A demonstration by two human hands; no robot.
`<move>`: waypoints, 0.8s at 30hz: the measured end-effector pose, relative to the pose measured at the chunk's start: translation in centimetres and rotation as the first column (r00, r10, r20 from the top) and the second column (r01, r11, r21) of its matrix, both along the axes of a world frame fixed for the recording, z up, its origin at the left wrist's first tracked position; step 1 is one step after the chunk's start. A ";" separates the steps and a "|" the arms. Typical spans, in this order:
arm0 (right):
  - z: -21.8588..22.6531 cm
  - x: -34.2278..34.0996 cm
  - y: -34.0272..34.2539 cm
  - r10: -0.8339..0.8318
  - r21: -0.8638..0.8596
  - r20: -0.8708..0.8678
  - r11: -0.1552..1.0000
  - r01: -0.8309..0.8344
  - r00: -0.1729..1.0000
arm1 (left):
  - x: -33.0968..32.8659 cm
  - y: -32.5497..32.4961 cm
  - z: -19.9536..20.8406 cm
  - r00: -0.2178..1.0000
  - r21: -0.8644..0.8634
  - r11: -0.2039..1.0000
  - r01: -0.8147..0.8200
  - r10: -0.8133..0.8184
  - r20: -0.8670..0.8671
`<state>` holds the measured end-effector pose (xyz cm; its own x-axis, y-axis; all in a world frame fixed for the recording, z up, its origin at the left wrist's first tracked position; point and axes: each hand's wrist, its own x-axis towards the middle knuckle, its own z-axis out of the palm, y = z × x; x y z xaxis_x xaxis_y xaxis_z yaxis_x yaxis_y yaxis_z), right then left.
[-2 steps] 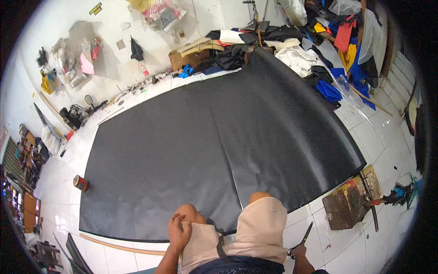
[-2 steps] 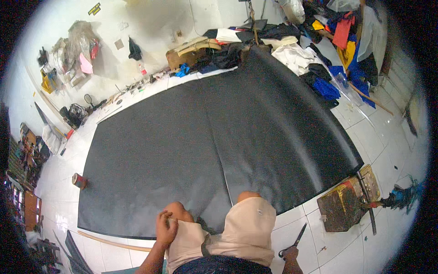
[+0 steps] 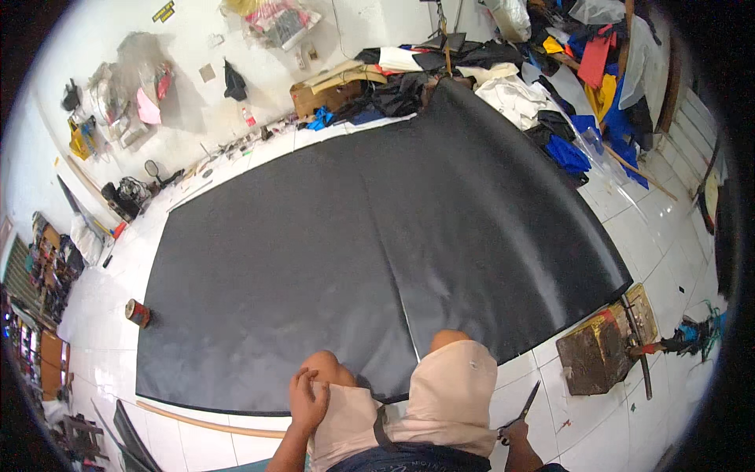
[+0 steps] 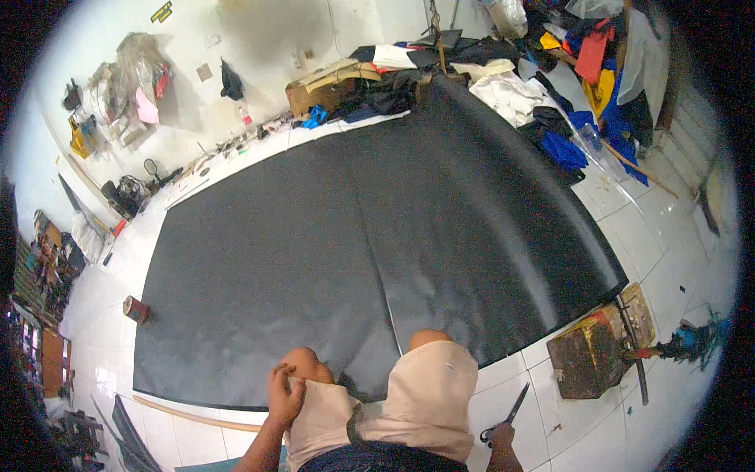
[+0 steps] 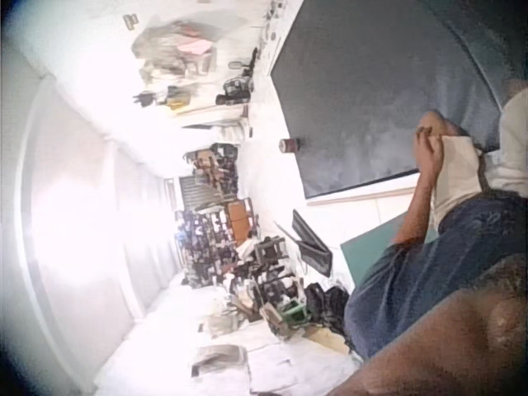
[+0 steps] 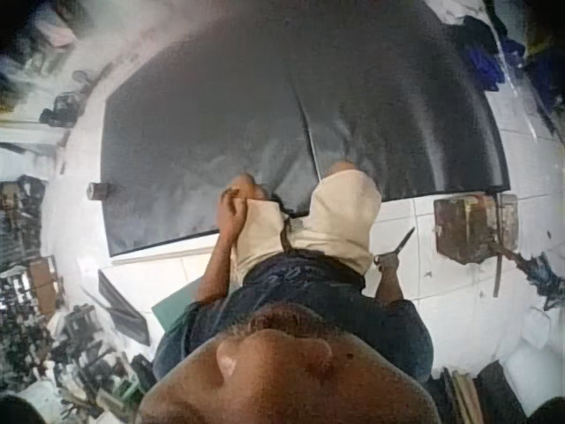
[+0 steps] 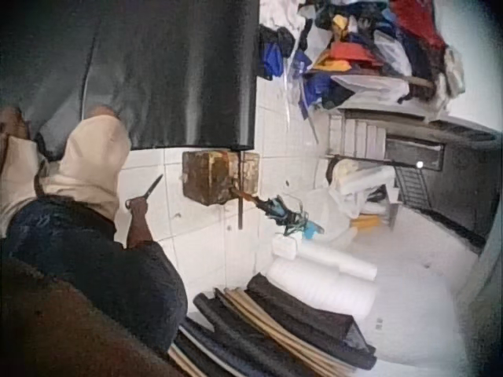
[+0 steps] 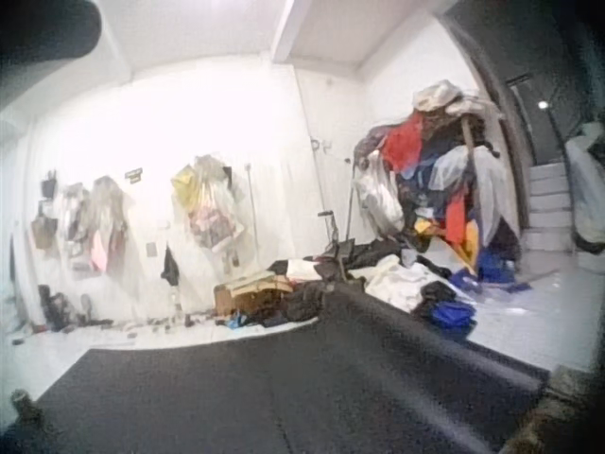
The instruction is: The person cuts a large sheet of black fabric using shears, then rolls up the cut section and uses a heavy cylindrical weight to hold the remaining fabric in place on the floor.
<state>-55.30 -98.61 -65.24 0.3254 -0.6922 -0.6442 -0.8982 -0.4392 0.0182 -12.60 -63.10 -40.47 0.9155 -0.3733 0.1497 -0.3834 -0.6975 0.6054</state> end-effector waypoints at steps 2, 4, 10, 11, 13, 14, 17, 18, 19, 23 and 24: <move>-1.0 0.1 -2.9 0.355 -0.095 -0.012 0.930 -0.355 0.935 | 0.1 -1.3 -0.1 0.997 -0.076 0.997 0.009 -0.014 -0.072; -1.7 1.9 -3.2 -0.114 -0.263 0.224 0.949 0.172 0.968 | -0.7 -1.5 0.2 0.998 -0.044 0.999 0.011 -0.014 -0.062; -1.2 23.2 -3.2 0.461 -0.430 0.575 0.873 -0.230 0.676 | -1.7 -0.4 0.9 0.999 -0.008 0.999 0.043 -0.044 -0.015; -1.6 24.7 -3.1 0.693 -0.648 0.443 0.686 -0.331 0.569 | -1.8 -0.6 0.7 0.998 -0.012 0.998 0.062 -0.062 0.001; -2.2 26.0 -4.1 0.661 -0.538 0.416 0.733 -0.417 0.625 | -1.6 -1.5 1.9 0.991 0.025 0.992 0.120 -0.121 0.059; -2.1 26.9 -4.8 0.647 -0.481 0.401 0.751 -0.451 0.649 | -1.5 -1.6 2.0 0.988 0.031 0.989 0.145 -0.147 0.052; -0.1 29.6 -2.3 0.452 -0.268 0.537 0.892 -0.364 0.712 | -3.7 1.0 6.2 0.988 0.138 0.980 0.146 -0.136 -0.079; 0.2 30.0 -3.3 0.379 -0.190 0.549 0.924 -0.331 0.745 | -3.8 0.8 7.5 0.984 0.137 0.979 0.150 -0.134 -0.116; 0.3 29.7 -6.0 0.209 -0.116 0.551 0.978 -0.174 0.808 | -4.0 0.4 8.5 0.976 0.118 0.979 0.168 -0.148 -0.163; 6.7 28.5 -15.2 -0.319 0.046 0.640 0.924 0.380 0.699 | -6.1 0.8 12.7 0.909 0.084 0.965 0.246 -0.200 -0.366; 9.1 27.0 -17.9 -0.387 0.029 0.674 0.865 0.502 0.629 | -6.5 0.9 13.7 0.878 0.037 0.960 0.277 -0.238 -0.415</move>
